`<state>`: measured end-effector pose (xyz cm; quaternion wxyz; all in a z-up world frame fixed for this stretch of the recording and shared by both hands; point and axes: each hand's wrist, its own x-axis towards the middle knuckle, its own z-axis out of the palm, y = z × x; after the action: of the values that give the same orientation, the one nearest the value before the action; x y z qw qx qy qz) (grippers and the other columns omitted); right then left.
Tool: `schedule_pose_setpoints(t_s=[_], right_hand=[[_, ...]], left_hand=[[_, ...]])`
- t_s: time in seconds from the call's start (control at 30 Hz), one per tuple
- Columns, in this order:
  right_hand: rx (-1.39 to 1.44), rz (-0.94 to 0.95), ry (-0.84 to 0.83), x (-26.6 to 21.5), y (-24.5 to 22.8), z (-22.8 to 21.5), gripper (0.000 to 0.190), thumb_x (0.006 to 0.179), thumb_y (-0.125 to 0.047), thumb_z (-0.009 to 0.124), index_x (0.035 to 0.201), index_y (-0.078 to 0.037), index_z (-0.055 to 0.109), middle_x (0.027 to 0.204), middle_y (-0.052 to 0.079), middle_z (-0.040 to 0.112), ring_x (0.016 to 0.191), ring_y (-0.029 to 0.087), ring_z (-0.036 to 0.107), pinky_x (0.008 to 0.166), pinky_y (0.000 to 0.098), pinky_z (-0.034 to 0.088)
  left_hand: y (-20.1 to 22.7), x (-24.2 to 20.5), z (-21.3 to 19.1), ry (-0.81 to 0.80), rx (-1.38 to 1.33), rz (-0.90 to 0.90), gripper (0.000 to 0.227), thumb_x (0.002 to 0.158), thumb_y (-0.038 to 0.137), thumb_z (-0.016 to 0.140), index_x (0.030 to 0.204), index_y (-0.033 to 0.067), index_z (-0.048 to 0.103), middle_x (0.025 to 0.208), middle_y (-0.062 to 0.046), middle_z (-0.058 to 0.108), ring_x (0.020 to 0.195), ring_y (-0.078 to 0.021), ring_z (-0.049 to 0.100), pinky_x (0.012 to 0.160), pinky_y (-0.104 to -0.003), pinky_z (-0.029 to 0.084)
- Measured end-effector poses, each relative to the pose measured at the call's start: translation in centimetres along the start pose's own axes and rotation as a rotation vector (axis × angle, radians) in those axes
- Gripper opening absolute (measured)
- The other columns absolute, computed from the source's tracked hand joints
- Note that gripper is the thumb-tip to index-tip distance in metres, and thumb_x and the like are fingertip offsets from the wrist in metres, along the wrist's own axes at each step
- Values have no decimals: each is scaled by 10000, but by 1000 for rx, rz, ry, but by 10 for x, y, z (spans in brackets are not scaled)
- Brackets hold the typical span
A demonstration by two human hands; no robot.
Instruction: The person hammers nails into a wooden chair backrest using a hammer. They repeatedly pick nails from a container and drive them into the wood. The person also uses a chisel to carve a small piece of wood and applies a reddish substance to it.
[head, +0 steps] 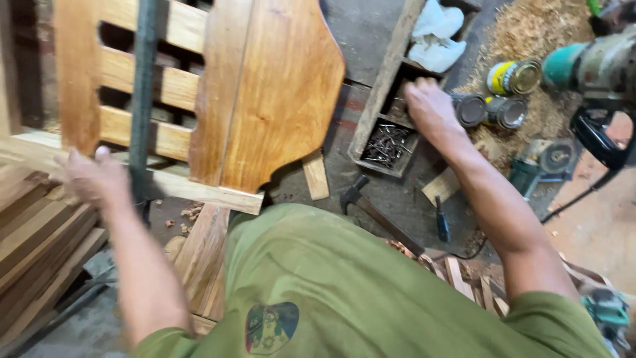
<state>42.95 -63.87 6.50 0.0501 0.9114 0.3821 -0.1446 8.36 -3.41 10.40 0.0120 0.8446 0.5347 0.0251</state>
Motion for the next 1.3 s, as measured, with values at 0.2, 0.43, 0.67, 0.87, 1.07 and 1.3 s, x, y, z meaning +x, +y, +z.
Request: schedule_pose_setpoints(t_s=[0.2, 0.43, 0.67, 0.87, 1.07, 1.3], right_hand=[[301, 61, -113, -82, -102, -116, 247, 1057, -344, 541, 1021, -106, 601, 849, 202, 699, 856, 449, 713, 735, 596, 564], [897, 138, -274, -129, -200, -121, 173, 976, -251, 643, 888, -108, 682, 688, 165, 703, 690, 324, 724, 572, 471, 525], [793, 429, 88, -207, -226, 32, 257, 971, -298, 738, 1078, -71, 681, 882, 234, 701, 860, 427, 683, 698, 520, 511], [550, 690, -212, -306, -225, 84, 359, 910, -414, 643, 1201, -212, 588, 995, 194, 727, 959, 427, 683, 792, 497, 495], [592, 740, -230, -287, -210, 38, 336, 897, -347, 652, 1187, -203, 565, 974, 101, 719, 904, 250, 620, 778, 352, 458], [741, 235, -141, -113, -337, -221, 269, 820, -160, 769, 1040, -55, 655, 724, 89, 734, 610, 157, 666, 639, 283, 526]], left_hand=[[216, -191, -80, 116, -853, 888, 358, 964, 169, 495, 1230, 125, 731, 1103, -100, 743, 1040, -298, 704, 1010, -377, 523], [191, -289, -45, -120, -849, 1384, 275, 956, 51, 513, 1171, 51, 685, 965, -77, 716, 902, -234, 715, 813, -317, 592], [63, -195, -101, -244, -985, 605, 201, 978, 160, 553, 1143, 193, 664, 843, -5, 731, 804, -238, 735, 741, -390, 575], [-86, -78, -54, 301, -906, 99, 115, 952, 203, 677, 905, 113, 731, 851, -88, 686, 801, -282, 661, 751, -395, 508], [-117, -10, 2, 297, -1009, -100, 97, 895, 66, 692, 975, 41, 739, 922, -116, 789, 810, -210, 759, 721, -333, 633], [-108, 24, 51, 302, -1064, -150, 38, 904, 78, 713, 934, 92, 694, 957, -86, 724, 848, -190, 686, 743, -309, 579]])
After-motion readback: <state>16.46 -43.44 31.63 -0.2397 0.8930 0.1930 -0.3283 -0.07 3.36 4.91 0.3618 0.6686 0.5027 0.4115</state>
